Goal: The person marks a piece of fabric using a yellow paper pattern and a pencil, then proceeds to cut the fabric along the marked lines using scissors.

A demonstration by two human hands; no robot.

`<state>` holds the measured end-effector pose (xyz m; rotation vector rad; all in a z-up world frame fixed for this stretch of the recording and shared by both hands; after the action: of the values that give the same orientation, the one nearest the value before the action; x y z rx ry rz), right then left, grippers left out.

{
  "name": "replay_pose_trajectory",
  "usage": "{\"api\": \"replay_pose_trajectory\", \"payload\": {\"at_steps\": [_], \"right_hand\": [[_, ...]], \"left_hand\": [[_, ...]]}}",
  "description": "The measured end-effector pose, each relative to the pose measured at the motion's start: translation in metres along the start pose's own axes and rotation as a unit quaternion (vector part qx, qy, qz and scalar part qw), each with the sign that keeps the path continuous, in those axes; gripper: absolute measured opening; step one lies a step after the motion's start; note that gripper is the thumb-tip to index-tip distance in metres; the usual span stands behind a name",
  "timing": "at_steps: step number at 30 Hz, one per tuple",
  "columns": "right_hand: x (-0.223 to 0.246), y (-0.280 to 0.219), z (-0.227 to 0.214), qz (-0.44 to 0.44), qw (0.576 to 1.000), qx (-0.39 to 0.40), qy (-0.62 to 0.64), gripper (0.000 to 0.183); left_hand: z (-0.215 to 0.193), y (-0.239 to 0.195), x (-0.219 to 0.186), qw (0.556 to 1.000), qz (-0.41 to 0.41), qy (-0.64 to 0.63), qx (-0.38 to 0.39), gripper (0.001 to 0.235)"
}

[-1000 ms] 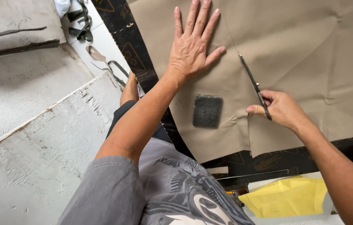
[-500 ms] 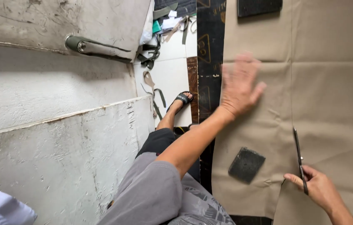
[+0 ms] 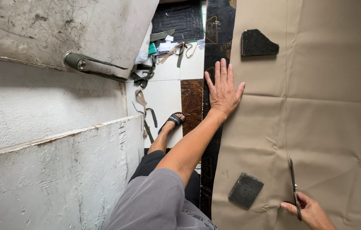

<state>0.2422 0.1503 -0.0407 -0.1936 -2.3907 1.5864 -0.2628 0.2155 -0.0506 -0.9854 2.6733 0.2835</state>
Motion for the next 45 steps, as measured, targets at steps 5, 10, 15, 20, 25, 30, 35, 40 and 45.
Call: {"api": "replay_pose_trajectory", "payload": {"at_steps": [5,10,15,20,25,30,35,40,45], "right_hand": [[-0.006,0.004,0.002,-0.018,1.000,-0.008,0.014,0.022],[-0.001,0.000,0.002,-0.045,0.999,-0.020,0.009,0.038],[0.004,-0.005,0.001,-0.038,0.999,-0.035,-0.013,0.049],[-0.017,0.009,0.008,-0.027,0.999,-0.041,-0.016,0.041],[0.002,-0.004,0.002,0.006,0.996,-0.054,-0.074,0.039],[0.022,-0.028,0.005,-0.005,0.997,-0.033,-0.075,0.040],[0.034,-0.038,-0.003,0.036,0.999,-0.010,-0.031,0.071],[0.067,-0.041,-0.015,-0.002,0.999,0.017,-0.035,0.041],[0.063,-0.029,-0.013,-0.048,0.998,0.049,-0.005,0.044]], "left_hand": [[0.007,0.027,-0.005,0.998,0.058,0.003,0.037,0.073],[0.008,0.091,0.005,0.990,0.126,-0.071,0.001,0.055],[-0.015,0.148,0.006,0.956,0.144,-0.253,-0.045,0.027],[-0.010,0.183,-0.057,0.902,0.383,-0.194,-0.048,0.024],[0.022,0.202,-0.079,0.920,0.352,-0.174,-0.017,0.030],[-0.025,0.061,-0.106,0.916,0.363,-0.170,0.020,0.029],[0.001,-0.082,-0.117,0.895,0.349,-0.128,0.247,0.083],[-0.009,-0.084,-0.121,0.881,0.309,-0.079,0.351,0.096],[-0.009,-0.083,-0.124,0.878,0.303,-0.043,0.368,0.103]]}}
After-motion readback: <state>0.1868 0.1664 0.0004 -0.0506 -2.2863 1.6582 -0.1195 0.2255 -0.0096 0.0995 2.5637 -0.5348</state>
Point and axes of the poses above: each hand's wrist, its own y-axis towards the middle knuckle, its own z-axis out of the palm, x = y × z, the point moved 8 cm from there along y, towards the middle knuckle, and after that the axes turned 12 degrees about -y, right-handed, at the moved point
